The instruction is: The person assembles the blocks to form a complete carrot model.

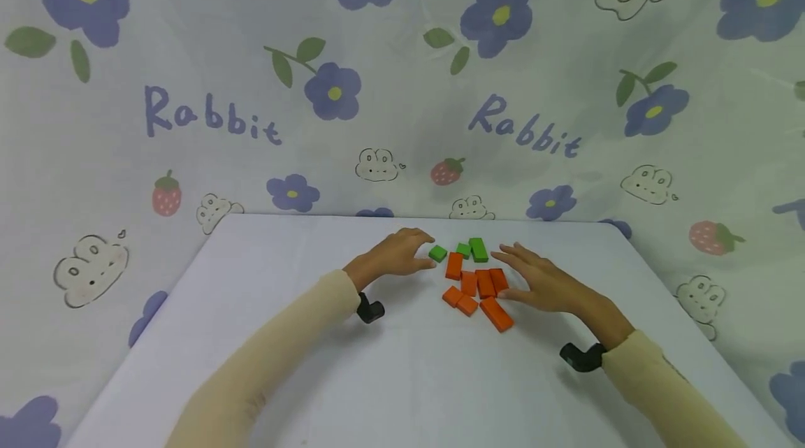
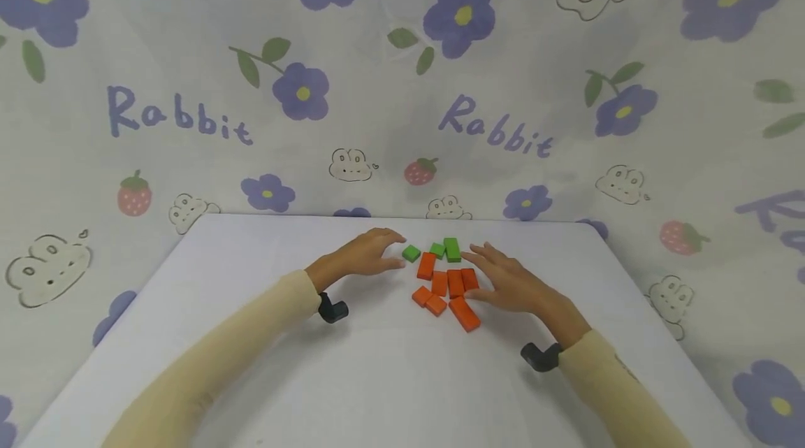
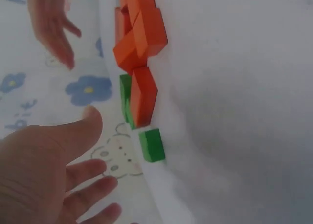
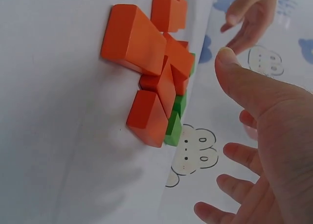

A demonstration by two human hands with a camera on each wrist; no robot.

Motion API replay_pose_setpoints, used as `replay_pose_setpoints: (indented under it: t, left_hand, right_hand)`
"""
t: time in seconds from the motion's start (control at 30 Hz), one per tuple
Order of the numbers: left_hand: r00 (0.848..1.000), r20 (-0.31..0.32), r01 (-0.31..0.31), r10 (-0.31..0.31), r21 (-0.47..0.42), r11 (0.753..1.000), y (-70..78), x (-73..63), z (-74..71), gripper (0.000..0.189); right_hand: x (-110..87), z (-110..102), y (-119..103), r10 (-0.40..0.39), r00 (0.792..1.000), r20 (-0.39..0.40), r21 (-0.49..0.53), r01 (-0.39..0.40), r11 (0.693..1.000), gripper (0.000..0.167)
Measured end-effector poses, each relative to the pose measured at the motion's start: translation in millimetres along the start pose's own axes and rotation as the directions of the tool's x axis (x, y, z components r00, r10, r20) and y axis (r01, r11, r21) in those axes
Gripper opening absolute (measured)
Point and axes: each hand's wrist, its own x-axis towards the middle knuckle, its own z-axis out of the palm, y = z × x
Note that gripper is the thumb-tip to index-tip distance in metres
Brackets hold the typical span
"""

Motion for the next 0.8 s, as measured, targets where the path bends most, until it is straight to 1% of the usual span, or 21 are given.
replay_pose_setpoints:
  t: [0.1, 0.23, 0.33, 0.5, 0.6, 0.7, 0.8]
  left_hand:
    - [0.999, 0.032, 0.005, -0.004, -0.016, 1.000, 7.4, 11.9, 7.5, 0.061]
    - [0.997, 0.068, 0.030, -0.027, -0.031, 0.999, 12.7, 27.2, 16.9, 0.066]
    - [0.995, 0.096, 0.031, -0.029, -0.023, 0.999, 15.2, 35.8, 23.8, 0.072]
    - [0.993, 0.116, 0.032, -0.032, 0.002, 0.999, 19.6, 44.3, 32.2, 0.078]
    - [0.991, 0.128, 0.034, -0.034, -0.002, 0.999, 22.1, 47.9, 35.1, 0.079]
    - [0.989, 0.144, 0.037, -0.037, 0.003, 0.999, 21.3, 49.2, 38.4, 0.078]
    - [0.990, 0.138, 0.032, -0.035, 0.019, 0.999, 20.6, 51.8, 40.0, 0.076]
  right_hand:
    - [-0.1, -2.4, -1.6, -0.002, 1.000, -0.004, -0.011, 0.002, 1.000, 0.079]
    - [0.2, -4.0, -2.7, -0.016, 1.000, -0.015, -0.031, 0.016, 0.999, 0.079]
    - [-0.1, -3.9, -3.6, -0.015, 1.000, -0.013, -0.038, 0.014, 0.999, 0.079]
    - [-4.9, -4.4, -5.1, -0.001, 1.000, -0.016, -0.033, 0.000, 0.999, 0.079]
    - [-9.4, -5.4, -5.0, 0.009, 1.000, -0.018, -0.035, -0.010, 0.999, 0.079]
    - [-11.9, -3.6, -4.4, 0.016, 1.000, -0.006, -0.033, -0.016, 0.999, 0.079]
    - [-14.2, -2.3, -2.4, 0.018, 1.000, -0.012, -0.033, -0.018, 0.999, 0.077]
